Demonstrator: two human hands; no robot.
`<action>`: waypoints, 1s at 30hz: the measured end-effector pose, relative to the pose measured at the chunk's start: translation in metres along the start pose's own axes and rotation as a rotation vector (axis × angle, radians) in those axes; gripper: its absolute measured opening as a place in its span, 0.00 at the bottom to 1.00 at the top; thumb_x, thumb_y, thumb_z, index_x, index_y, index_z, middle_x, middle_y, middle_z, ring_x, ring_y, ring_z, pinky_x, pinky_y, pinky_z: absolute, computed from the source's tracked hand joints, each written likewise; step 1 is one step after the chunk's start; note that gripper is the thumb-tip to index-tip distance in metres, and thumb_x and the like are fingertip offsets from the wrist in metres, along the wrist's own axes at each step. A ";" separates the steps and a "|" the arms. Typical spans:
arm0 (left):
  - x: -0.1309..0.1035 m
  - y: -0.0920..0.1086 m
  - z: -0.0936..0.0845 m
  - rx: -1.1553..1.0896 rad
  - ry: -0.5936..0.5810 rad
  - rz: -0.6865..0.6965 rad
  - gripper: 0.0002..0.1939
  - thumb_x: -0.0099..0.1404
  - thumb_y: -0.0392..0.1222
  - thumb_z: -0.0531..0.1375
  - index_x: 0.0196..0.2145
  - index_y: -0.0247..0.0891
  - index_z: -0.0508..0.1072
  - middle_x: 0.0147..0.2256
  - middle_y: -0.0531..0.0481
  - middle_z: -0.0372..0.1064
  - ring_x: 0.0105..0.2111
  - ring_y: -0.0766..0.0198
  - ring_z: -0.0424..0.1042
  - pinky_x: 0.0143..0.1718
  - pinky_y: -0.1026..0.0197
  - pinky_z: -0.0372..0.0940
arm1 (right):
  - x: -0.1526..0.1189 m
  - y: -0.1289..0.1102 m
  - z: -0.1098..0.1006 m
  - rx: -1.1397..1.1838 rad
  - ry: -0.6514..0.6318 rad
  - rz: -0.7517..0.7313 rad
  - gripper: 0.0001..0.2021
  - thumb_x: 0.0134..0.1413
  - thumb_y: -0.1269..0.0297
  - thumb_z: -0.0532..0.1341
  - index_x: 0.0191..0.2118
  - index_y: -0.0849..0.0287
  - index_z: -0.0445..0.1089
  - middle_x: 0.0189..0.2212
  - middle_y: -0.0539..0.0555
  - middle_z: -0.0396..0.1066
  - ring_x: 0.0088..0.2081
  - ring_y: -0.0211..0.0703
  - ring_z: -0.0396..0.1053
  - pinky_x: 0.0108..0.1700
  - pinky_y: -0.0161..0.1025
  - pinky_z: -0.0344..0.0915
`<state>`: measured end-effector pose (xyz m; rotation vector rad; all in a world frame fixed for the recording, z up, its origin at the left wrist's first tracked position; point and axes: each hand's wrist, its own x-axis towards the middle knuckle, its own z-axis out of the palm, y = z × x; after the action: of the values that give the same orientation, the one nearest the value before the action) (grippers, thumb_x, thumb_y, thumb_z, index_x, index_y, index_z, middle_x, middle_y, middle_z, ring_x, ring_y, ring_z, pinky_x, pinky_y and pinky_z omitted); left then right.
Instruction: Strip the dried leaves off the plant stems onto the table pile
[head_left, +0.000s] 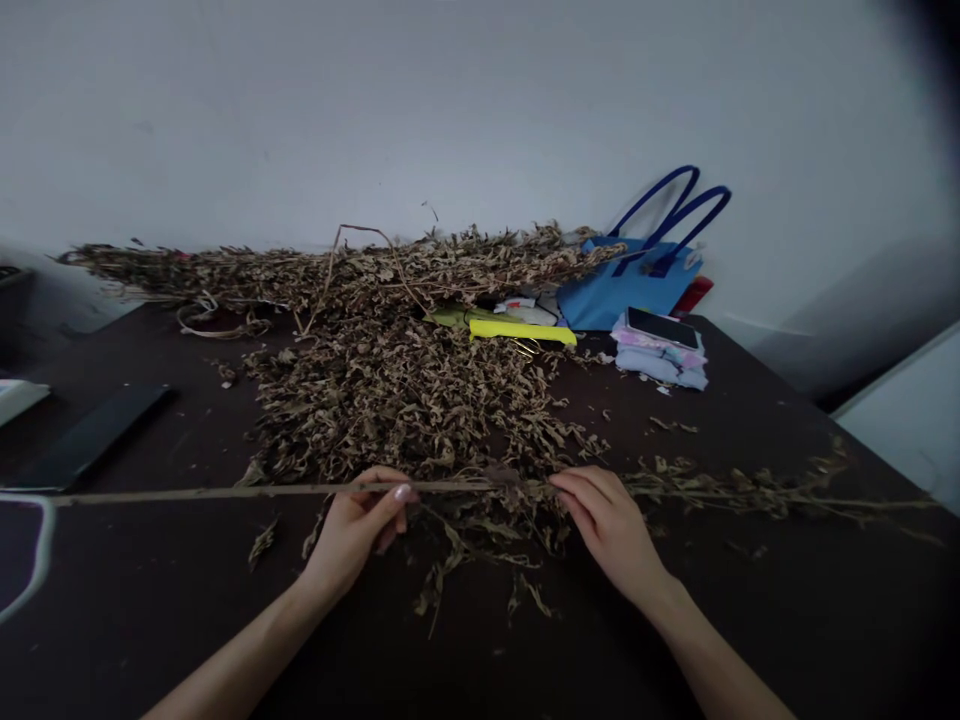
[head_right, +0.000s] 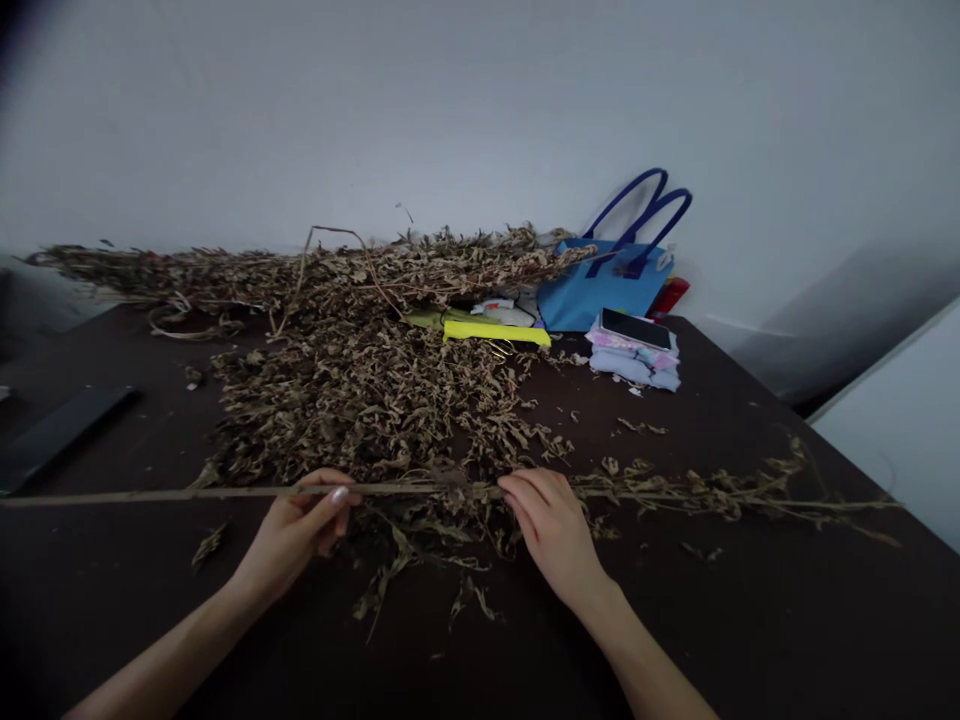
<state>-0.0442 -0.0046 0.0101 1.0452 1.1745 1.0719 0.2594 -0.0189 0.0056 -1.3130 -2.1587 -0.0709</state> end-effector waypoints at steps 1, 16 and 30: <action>0.000 0.000 0.000 -0.033 0.007 -0.004 0.15 0.58 0.52 0.60 0.31 0.35 0.69 0.18 0.55 0.63 0.14 0.74 0.55 0.13 0.71 0.48 | 0.000 0.000 0.000 -0.001 0.001 -0.001 0.10 0.59 0.70 0.54 0.45 0.57 0.67 0.39 0.56 0.69 0.42 0.45 0.66 0.45 0.46 0.64; 0.000 -0.004 -0.003 0.117 0.011 0.107 0.13 0.63 0.47 0.57 0.29 0.33 0.71 0.19 0.54 0.65 0.19 0.72 0.63 0.20 0.69 0.59 | -0.003 0.006 0.002 -0.015 0.023 0.014 0.10 0.59 0.69 0.54 0.46 0.56 0.67 0.40 0.56 0.69 0.42 0.45 0.66 0.45 0.45 0.64; 0.000 -0.003 -0.005 0.087 0.059 0.106 0.17 0.64 0.51 0.54 0.28 0.33 0.71 0.17 0.54 0.64 0.14 0.74 0.59 0.15 0.71 0.55 | -0.003 0.004 0.000 -0.012 0.024 0.026 0.10 0.59 0.69 0.55 0.45 0.56 0.67 0.40 0.55 0.69 0.42 0.44 0.66 0.45 0.44 0.63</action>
<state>-0.0492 -0.0047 0.0069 1.1610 1.2331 1.1497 0.2634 -0.0189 0.0031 -1.3404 -2.1237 -0.0891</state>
